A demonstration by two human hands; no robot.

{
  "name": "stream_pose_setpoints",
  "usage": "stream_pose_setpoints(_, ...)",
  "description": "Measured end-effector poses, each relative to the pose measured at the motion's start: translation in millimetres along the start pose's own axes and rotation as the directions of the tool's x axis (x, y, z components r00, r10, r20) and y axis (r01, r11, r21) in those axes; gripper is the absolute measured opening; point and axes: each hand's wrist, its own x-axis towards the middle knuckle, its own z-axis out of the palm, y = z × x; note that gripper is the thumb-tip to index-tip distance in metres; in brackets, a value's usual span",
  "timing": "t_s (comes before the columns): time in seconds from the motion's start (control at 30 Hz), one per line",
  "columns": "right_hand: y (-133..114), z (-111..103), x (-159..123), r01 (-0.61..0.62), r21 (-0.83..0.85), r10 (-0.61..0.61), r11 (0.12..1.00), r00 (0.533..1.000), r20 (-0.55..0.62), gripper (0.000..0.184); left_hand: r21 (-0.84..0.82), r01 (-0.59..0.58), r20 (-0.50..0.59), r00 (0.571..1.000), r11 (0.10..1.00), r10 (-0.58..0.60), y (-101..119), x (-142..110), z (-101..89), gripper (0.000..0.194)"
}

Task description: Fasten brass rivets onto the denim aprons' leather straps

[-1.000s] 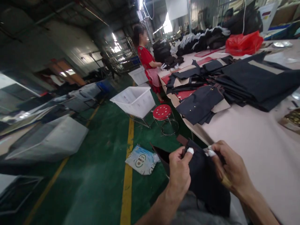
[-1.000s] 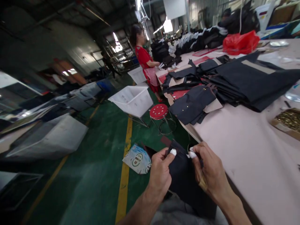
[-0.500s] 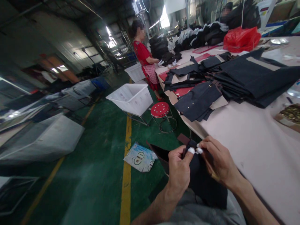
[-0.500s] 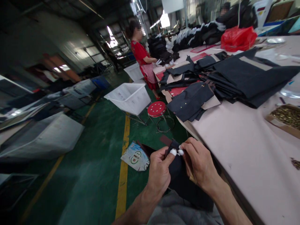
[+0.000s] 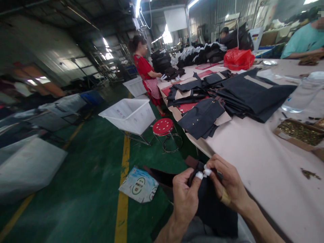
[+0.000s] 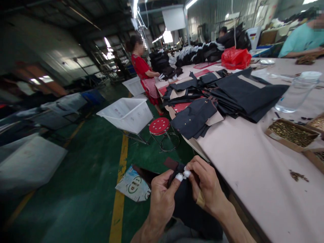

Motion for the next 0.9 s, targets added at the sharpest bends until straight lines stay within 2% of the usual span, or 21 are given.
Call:
stream_pose_setpoints(0.13, -2, 0, -5, 0.001, -0.056, -0.001, 0.998, 1.000, -0.012, 0.012, -0.013, -0.024, -0.004, 1.000, 1.000, 0.024, 2, -6, 4.7, 0.027)
stream_pose_setpoints(0.37, -2, -4, -3, -0.006, -0.003, 0.006, 1.000, 1.000, -0.020, 0.009, -0.038, -0.043, -0.087, 0.995, 0.998, 0.040, 10, -12, 14.2, 0.019)
stream_pose_setpoints(0.53, 0, 0, -8, 0.013, -0.065, -0.015, 0.998, 0.999, -0.044, 0.012, 0.004, -0.054, -0.062, 0.997, 0.999, 0.054, 3, -12, 12.4, 0.018)
stream_pose_setpoints(0.67, -7, 0, -6, -0.116, 0.009, 0.117, 0.993, 0.987, -0.113, 0.011, 0.074, -0.047, -0.065, 0.997, 0.996, 0.052, 0, -11, 11.0, 0.025)
stream_pose_setpoints(0.77, -6, -2, -6, -0.184, 0.057, 0.189, 0.981, 0.977, -0.102, 0.013, 0.057, -0.043, -0.038, 0.998, 0.997, 0.045, 0, -10, 10.7, 0.022)
stream_pose_setpoints(0.83, 0, -2, -7, -0.274, 0.124, 0.287, 0.954, 0.953, -0.100, 0.013, 0.041, -0.045, -0.017, 0.999, 0.998, 0.046, 0, -10, 10.6, 0.020)
stream_pose_setpoints(0.9, 7, 0, -10, -0.371, 0.198, 0.398, 0.907, 0.910, -0.119, 0.011, 0.029, -0.044, 0.000, 0.999, 0.999, 0.044, 2, -9, 11.0, 0.019)
